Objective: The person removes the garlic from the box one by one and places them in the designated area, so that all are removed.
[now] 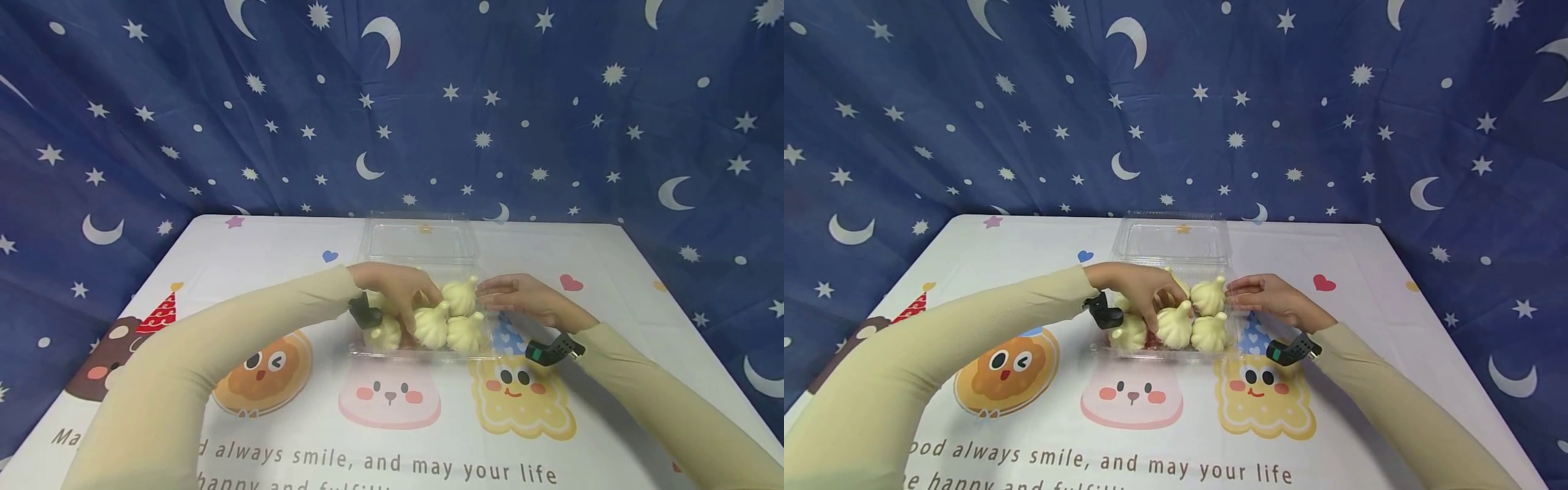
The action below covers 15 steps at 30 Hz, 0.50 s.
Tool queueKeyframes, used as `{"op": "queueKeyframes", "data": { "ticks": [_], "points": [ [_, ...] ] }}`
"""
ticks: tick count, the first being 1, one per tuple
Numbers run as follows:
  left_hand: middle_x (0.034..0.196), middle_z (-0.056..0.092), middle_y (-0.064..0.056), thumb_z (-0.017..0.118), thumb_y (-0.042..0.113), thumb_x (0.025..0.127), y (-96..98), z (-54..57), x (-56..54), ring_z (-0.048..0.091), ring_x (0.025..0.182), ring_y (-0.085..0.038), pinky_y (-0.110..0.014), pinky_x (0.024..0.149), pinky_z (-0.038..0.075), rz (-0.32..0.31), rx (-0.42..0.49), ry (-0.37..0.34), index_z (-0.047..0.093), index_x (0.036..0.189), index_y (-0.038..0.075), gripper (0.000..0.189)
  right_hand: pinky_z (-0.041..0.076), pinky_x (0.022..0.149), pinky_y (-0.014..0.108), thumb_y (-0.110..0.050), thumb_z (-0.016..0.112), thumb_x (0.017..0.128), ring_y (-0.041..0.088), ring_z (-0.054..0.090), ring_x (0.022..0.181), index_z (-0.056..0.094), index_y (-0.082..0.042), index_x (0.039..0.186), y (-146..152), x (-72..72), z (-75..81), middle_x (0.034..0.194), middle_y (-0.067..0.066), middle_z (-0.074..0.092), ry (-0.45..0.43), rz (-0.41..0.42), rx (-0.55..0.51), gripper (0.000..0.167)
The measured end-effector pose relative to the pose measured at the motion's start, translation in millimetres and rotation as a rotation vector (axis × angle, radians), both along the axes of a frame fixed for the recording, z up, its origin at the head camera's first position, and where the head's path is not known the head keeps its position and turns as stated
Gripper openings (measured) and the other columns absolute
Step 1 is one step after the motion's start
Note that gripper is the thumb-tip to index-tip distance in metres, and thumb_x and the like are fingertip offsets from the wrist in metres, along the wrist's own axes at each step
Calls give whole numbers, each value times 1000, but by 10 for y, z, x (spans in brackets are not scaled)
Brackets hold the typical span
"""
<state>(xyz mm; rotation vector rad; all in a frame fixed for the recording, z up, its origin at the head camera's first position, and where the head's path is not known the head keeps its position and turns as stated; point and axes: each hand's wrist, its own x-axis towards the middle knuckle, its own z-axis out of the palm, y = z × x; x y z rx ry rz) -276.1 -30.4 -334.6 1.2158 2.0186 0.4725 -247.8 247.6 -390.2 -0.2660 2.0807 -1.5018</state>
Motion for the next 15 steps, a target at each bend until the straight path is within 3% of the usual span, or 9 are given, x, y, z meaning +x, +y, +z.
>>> {"op": "queueKeyframes", "data": {
  "ticks": [4,8,15],
  "points": [
    [128,61,-4,77,3,71,-85,72,-10,59,116,-25,-28,99,48,55,56,-25,62,121,10,52,51,87,18,-11,63,89,-1,62,98,40,12,134,0,-1,-7,118,2,65,0,0,-8,55],
    [133,58,-7,76,4,71,-219,191,-31,59,116,-27,-27,97,50,113,159,-25,59,126,8,57,51,87,18,-11,62,89,-1,62,99,40,12,134,-4,-3,-2,119,4,66,-1,9,-8,55],
    [133,57,-5,78,5,72,-521,421,-79,56,120,-26,-29,96,51,316,314,-17,58,127,9,59,51,89,21,-11,62,89,0,62,99,41,11,134,-7,11,15,123,9,63,6,11,6,55]
  ]
}}
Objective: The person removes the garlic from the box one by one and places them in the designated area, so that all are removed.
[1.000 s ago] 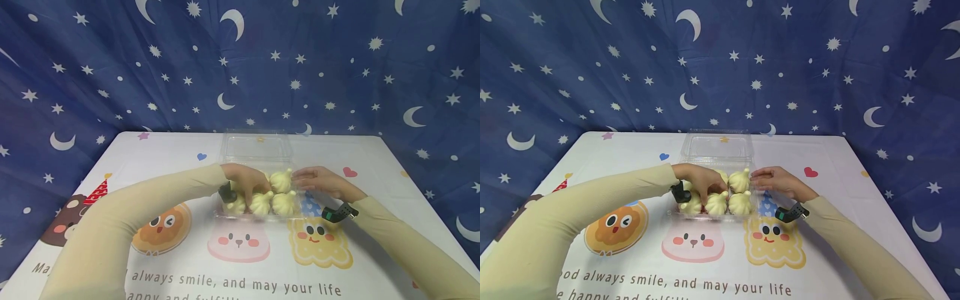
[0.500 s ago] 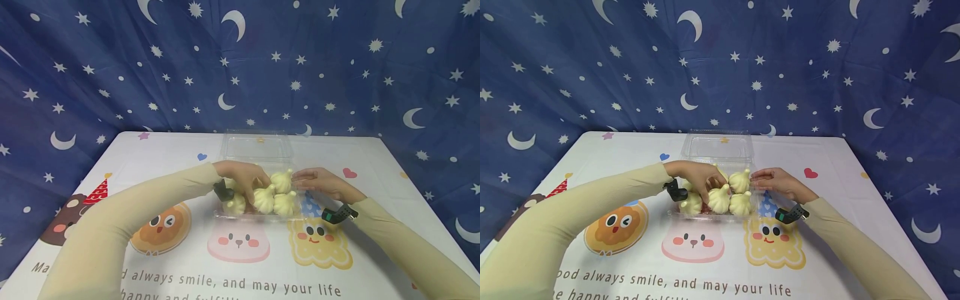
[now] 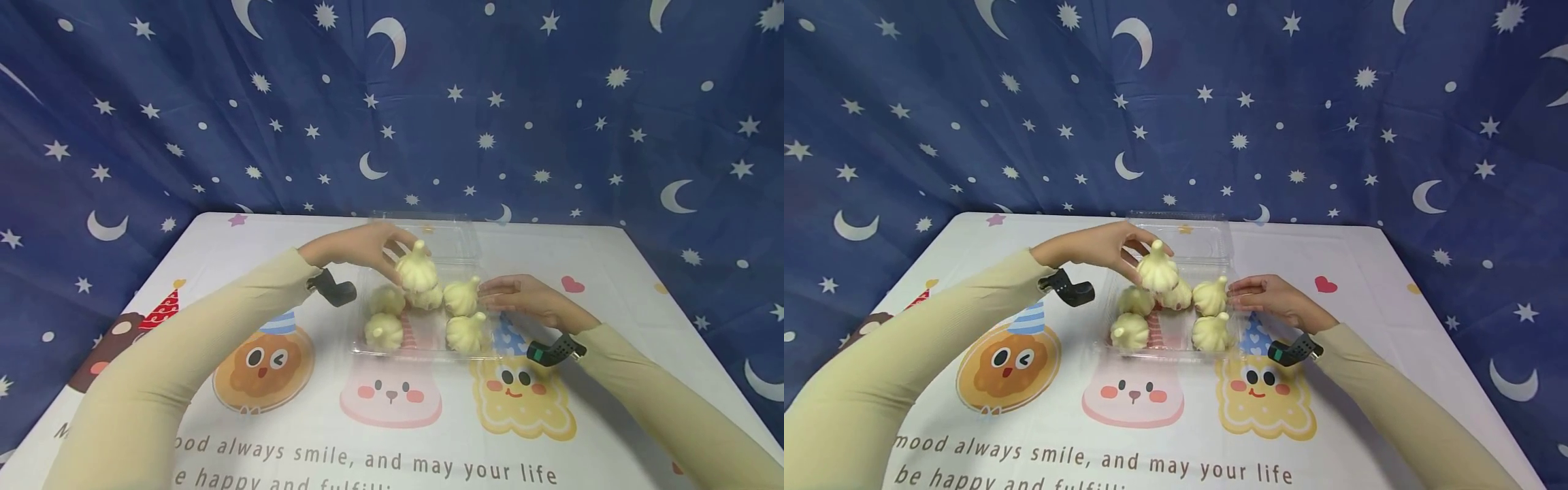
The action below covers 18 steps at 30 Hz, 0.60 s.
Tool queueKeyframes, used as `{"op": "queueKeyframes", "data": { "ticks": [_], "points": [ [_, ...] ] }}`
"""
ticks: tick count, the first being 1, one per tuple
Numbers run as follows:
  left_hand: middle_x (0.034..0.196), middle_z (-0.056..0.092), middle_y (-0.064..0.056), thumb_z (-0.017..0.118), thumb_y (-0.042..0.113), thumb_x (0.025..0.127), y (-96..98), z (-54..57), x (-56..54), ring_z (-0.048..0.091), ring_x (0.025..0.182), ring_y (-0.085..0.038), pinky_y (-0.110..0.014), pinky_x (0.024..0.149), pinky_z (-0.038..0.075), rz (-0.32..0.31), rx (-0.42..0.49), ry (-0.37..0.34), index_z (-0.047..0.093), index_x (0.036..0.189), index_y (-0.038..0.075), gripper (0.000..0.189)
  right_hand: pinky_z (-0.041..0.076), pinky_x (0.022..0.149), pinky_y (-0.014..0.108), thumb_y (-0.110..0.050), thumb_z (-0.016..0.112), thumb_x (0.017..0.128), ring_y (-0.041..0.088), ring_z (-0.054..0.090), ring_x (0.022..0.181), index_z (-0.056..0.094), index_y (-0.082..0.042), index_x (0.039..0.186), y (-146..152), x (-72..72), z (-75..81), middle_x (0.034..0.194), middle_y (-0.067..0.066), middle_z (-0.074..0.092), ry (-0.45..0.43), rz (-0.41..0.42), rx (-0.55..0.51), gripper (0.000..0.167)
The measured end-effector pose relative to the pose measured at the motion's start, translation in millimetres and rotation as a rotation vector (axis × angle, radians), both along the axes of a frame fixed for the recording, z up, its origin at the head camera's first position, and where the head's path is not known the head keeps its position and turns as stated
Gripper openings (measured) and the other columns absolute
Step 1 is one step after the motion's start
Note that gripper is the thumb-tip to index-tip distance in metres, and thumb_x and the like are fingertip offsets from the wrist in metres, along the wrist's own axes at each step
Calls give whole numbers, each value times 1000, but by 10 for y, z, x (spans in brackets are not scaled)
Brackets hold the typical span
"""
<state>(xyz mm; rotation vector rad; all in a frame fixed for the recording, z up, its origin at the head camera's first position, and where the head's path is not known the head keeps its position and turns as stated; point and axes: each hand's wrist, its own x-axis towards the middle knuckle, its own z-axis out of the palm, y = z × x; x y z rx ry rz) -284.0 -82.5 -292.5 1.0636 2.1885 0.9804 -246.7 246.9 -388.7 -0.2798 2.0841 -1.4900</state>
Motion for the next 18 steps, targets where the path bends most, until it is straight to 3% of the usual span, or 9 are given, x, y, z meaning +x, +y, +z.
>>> {"op": "queueKeyframes", "data": {
  "ticks": [4,8,14,18],
  "points": [
    [133,55,-8,78,6,72,-213,57,-22,56,119,-28,-31,91,54,169,89,14,57,128,8,60,51,93,25,-13,61,90,1,61,101,41,10,135,-9,16,17,133,23,53,14,9,17,54],
    [132,55,-11,78,7,73,-432,13,-69,57,117,-28,-32,89,55,349,162,66,56,129,7,60,50,96,28,-13,60,91,2,61,103,41,9,135,-10,19,17,137,28,46,16,12,26,53],
    [129,58,-14,78,9,74,-774,-207,-171,58,114,-30,-40,91,53,636,171,207,54,131,6,62,51,92,24,-13,61,90,1,61,101,40,10,135,-2,5,-1,137,28,46,14,6,26,54],
    [132,55,-17,77,10,76,-989,-384,-250,56,118,-34,-45,94,51,765,149,239,50,133,3,64,51,90,22,-13,61,90,0,61,100,40,10,135,-1,1,-2,137,27,47,10,-1,19,55]
  ]
}}
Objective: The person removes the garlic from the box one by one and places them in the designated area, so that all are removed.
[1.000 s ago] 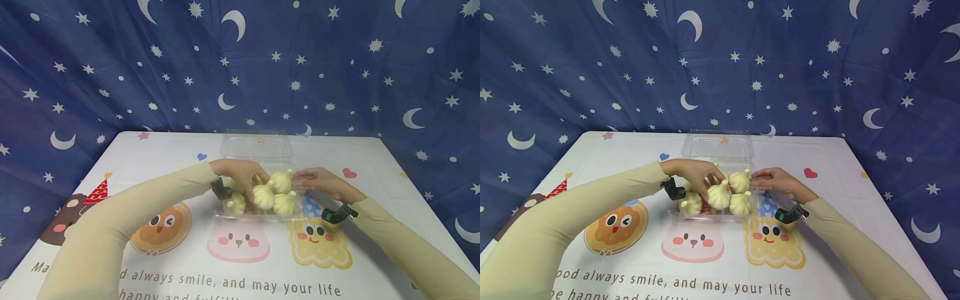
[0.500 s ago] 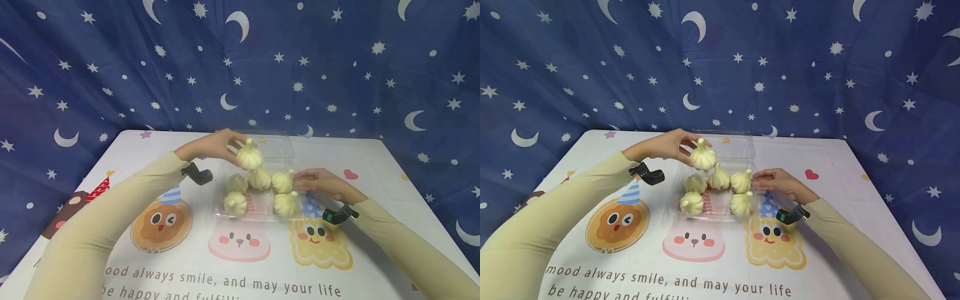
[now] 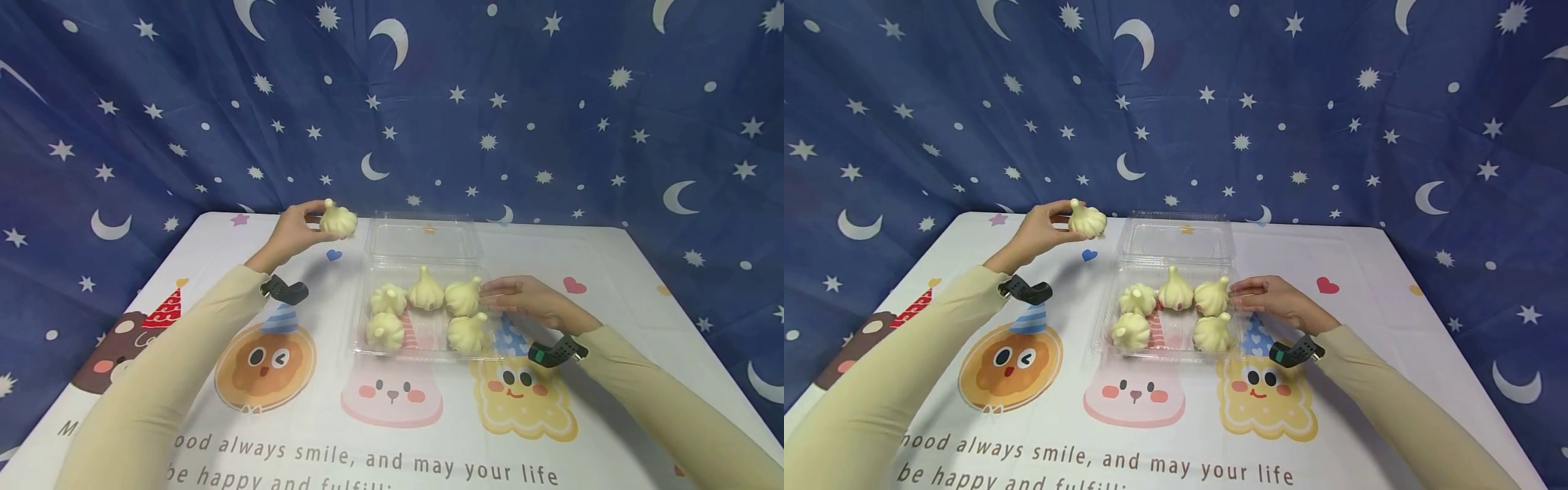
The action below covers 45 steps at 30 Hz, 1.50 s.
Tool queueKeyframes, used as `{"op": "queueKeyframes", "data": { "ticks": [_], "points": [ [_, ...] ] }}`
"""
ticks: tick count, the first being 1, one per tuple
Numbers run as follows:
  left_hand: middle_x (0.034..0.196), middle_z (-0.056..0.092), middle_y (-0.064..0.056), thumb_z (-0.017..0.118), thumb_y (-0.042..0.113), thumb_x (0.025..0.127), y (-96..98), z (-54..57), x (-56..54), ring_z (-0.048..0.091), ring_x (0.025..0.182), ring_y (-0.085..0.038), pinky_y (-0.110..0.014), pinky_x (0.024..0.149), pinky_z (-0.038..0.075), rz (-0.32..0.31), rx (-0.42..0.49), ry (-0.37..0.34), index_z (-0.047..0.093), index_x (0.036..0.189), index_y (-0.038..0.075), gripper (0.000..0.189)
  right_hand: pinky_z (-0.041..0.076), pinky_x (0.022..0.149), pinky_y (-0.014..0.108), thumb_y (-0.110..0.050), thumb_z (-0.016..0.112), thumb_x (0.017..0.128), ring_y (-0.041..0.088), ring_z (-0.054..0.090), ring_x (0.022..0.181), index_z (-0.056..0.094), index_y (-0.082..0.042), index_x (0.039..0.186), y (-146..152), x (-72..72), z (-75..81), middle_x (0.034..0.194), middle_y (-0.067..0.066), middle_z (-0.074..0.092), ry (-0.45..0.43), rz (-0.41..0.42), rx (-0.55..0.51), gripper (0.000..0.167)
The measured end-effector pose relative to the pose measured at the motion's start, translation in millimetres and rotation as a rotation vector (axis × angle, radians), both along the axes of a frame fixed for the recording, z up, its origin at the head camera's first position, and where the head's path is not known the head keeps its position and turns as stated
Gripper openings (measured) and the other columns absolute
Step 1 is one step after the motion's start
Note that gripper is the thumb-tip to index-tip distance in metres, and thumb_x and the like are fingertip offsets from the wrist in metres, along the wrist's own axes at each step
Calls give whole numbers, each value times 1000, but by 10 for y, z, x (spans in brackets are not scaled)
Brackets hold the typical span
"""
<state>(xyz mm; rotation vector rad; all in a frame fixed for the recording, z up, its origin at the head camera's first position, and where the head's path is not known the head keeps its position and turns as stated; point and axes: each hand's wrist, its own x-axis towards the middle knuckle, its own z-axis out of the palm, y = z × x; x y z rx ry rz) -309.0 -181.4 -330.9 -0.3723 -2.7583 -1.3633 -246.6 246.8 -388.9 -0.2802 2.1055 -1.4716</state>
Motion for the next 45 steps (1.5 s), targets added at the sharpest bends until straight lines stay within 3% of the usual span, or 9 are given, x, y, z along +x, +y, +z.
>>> {"op": "queueKeyframes", "data": {
  "ticks": [5,14,18,23,29,32,35,41,45],
  "points": [
    [137,51,-18,76,10,77,-151,-200,-74,54,120,-36,-46,95,51,109,26,-9,48,135,2,65,51,92,23,-14,61,90,1,61,101,40,11,135,4,12,13,137,27,47,2,4,-6,55],
    [135,53,-17,75,15,77,-224,-588,-154,57,115,-37,-45,96,49,223,57,2,49,135,5,64,50,91,23,-13,62,90,0,61,101,41,10,134,-1,25,6,136,26,49,8,-4,-6,54],
    [135,53,-17,75,13,77,-216,-710,-163,57,115,-37,-45,95,49,279,103,-16,48,135,5,65,50,91,22,-13,62,90,0,61,100,41,10,134,-4,22,-7,135,25,50,8,-4,-8,54],
    [133,54,-18,75,9,76,-190,-808,-176,58,115,-35,-40,91,51,338,147,-40,50,133,4,63,50,90,20,-14,61,90,0,61,101,41,9,135,3,11,-30,135,23,51,11,3,-7,54],
    [133,53,-18,75,8,76,-186,-909,-195,59,114,-32,-14,66,47,356,177,-84,49,134,5,63,51,91,21,-15,63,89,0,62,101,42,9,134,16,-1,-51,130,16,58,5,4,-15,55],
    [134,52,-18,74,8,77,-190,-935,-185,58,115,-32,-10,60,45,356,178,-99,48,135,5,64,50,91,22,-15,63,89,1,62,101,42,9,134,16,-6,-57,128,14,60,1,3,-13,55],
    [134,52,-18,75,10,78,-197,-947,-179,58,115,-32,-14,68,48,350,158,-90,47,136,6,65,50,92,23,-15,63,90,1,61,101,42,8,135,11,-4,-49,130,16,58,-6,-3,-9,55],
    [133,53,-19,74,10,78,-207,-956,-184,57,115,-33,-37,91,51,327,150,-70,42,140,6,70,49,96,27,-15,62,90,1,60,102,42,9,134,4,14,-13,135,24,51,-4,-6,2,55],
    [134,52,-19,74,9,77,-208,-952,-198,56,115,-33,-39,95,50,326,159,-81,40,141,7,72,49,95,25,-15,61,90,1,60,102,41,9,135,2,14,-5,136,25,50,-3,-1,-4,54]
  ]
}}
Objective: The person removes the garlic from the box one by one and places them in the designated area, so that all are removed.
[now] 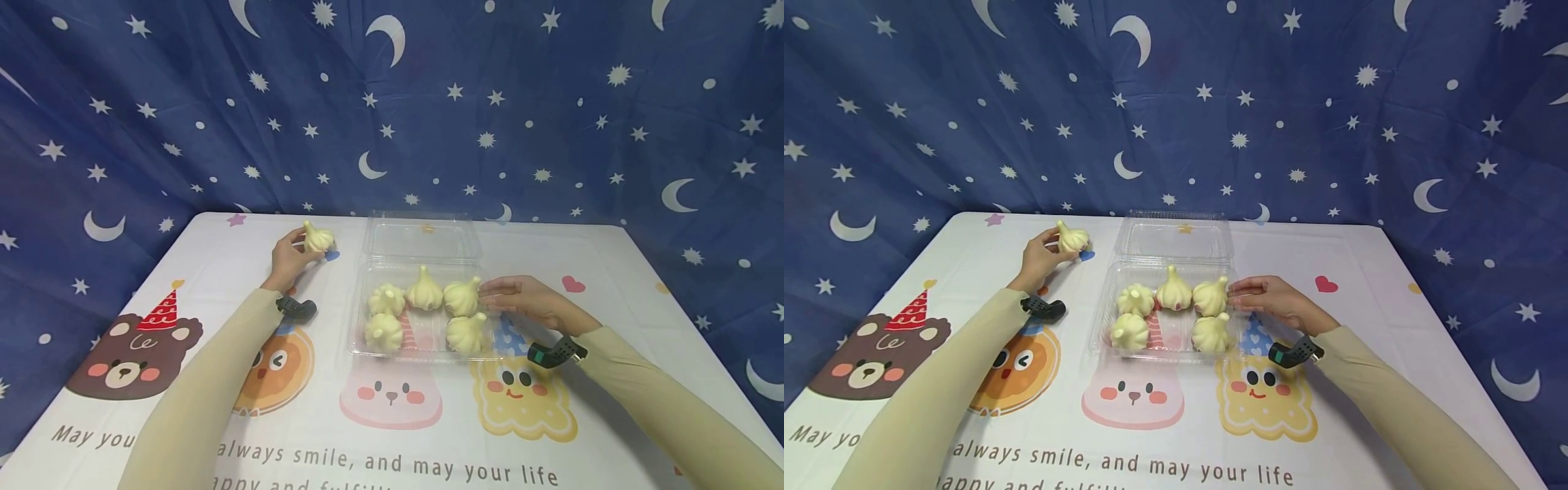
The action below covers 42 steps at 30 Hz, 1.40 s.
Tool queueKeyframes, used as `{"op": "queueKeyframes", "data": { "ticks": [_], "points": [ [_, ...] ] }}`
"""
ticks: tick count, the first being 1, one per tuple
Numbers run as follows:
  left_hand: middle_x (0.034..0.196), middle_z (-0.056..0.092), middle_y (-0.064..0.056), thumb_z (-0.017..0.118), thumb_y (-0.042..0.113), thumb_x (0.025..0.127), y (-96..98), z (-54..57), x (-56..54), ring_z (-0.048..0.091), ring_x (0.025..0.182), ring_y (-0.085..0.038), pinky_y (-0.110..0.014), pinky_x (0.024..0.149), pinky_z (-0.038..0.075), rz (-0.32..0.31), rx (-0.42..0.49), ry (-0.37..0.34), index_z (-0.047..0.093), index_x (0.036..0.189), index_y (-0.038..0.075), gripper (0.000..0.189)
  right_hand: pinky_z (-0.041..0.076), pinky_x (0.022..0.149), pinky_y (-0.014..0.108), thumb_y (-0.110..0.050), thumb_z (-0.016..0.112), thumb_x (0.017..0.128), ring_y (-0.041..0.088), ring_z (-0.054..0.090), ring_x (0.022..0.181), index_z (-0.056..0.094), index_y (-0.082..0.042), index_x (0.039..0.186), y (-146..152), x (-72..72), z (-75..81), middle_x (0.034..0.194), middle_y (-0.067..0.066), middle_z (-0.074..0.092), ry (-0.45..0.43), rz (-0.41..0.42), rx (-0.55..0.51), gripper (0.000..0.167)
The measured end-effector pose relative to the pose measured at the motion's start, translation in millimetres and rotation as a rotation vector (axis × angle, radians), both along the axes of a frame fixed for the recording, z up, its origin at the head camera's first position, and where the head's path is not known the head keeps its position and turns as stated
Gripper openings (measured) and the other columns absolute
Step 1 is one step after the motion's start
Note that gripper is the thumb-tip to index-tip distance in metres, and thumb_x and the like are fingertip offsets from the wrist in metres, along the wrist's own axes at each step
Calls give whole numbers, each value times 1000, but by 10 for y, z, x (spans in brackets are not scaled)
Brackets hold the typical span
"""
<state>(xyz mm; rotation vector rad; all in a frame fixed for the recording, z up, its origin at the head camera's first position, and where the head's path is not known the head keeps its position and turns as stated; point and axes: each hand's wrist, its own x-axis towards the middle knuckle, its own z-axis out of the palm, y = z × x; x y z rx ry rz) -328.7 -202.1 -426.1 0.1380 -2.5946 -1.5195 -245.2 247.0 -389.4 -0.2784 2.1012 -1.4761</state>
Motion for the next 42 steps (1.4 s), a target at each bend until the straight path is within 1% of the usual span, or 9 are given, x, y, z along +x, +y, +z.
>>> {"op": "queueKeyframes", "data": {
  "ticks": [6,12,17,22,25,29,36,39,42],
  "points": [
    [133,53,-19,73,6,76,2,7,-17,57,114,-32,-36,93,50,15,9,-12,42,141,8,72,50,91,21,-14,61,90,0,61,101,41,10,134,3,-3,-2,133,21,54,4,3,-12,54],
    [135,52,-19,73,5,77,-13,20,-23,55,119,-32,-38,99,48,2,62,-34,39,142,7,73,50,89,19,-16,62,90,0,60,101,43,8,133,-2,-6,-17,130,12,58,11,-6,9,53],
    [141,46,-20,72,6,79,-89,69,16,49,126,-31,-40,106,43,-59,142,-81,29,147,7,80,49,91,20,-17,62,90,1,59,104,43,7,134,-10,-13,-25,133,16,55,11,-1,17,54],
    [148,36,-18,70,10,83,-218,121,50,41,134,-31,-39,112,36,-127,161,-158,18,151,11,85,50,92,21,-16,61,90,1,59,104,42,7,135,-8,-19,-27,135,18,53,2,-3,14,54],
    [150,34,-18,68,10,85,-276,147,69,39,135,-32,-41,113,35,-141,159,-166,18,151,12,83,50,91,20,-16,62,90,0,59,103,42,7,135,-5,-18,-21,130,12,58,-2,-3,6,54],
    [149,35,-19,67,9,86,-325,205,101,38,135,-33,-43,112,35,-152,168,-146,20,150,9,79,50,89,19,-16,62,90,0,60,102,42,8,134,4,-23,-21,125,6,61,-2,-3,0,54],
    [149,34,-20,65,9,87,-350,393,201,38,136,-33,-43,111,37,-204,154,-121,22,150,10,76,50,93,22,-15,61,91,1,59,103,41,9,135,-6,-11,-9,135,21,51,4,10,0,54],
    [150,33,-19,63,6,88,-321,530,260,37,136,-33,-43,112,35,-249,162,-119,22,150,10,74,50,93,23,-16,61,90,1,59,103,41,9,135,-6,-8,-6,135,21,52,4,8,0,55],
    [149,35,-18,62,5,89,-271,686,322,38,136,-32,-42,111,37,-312,137,-125,23,149,9,72,50,92,22,-15,62,90,1,60,103,42,9,134,-6,-11,-6,132,17,55,1,1,1,55]
  ]
}}
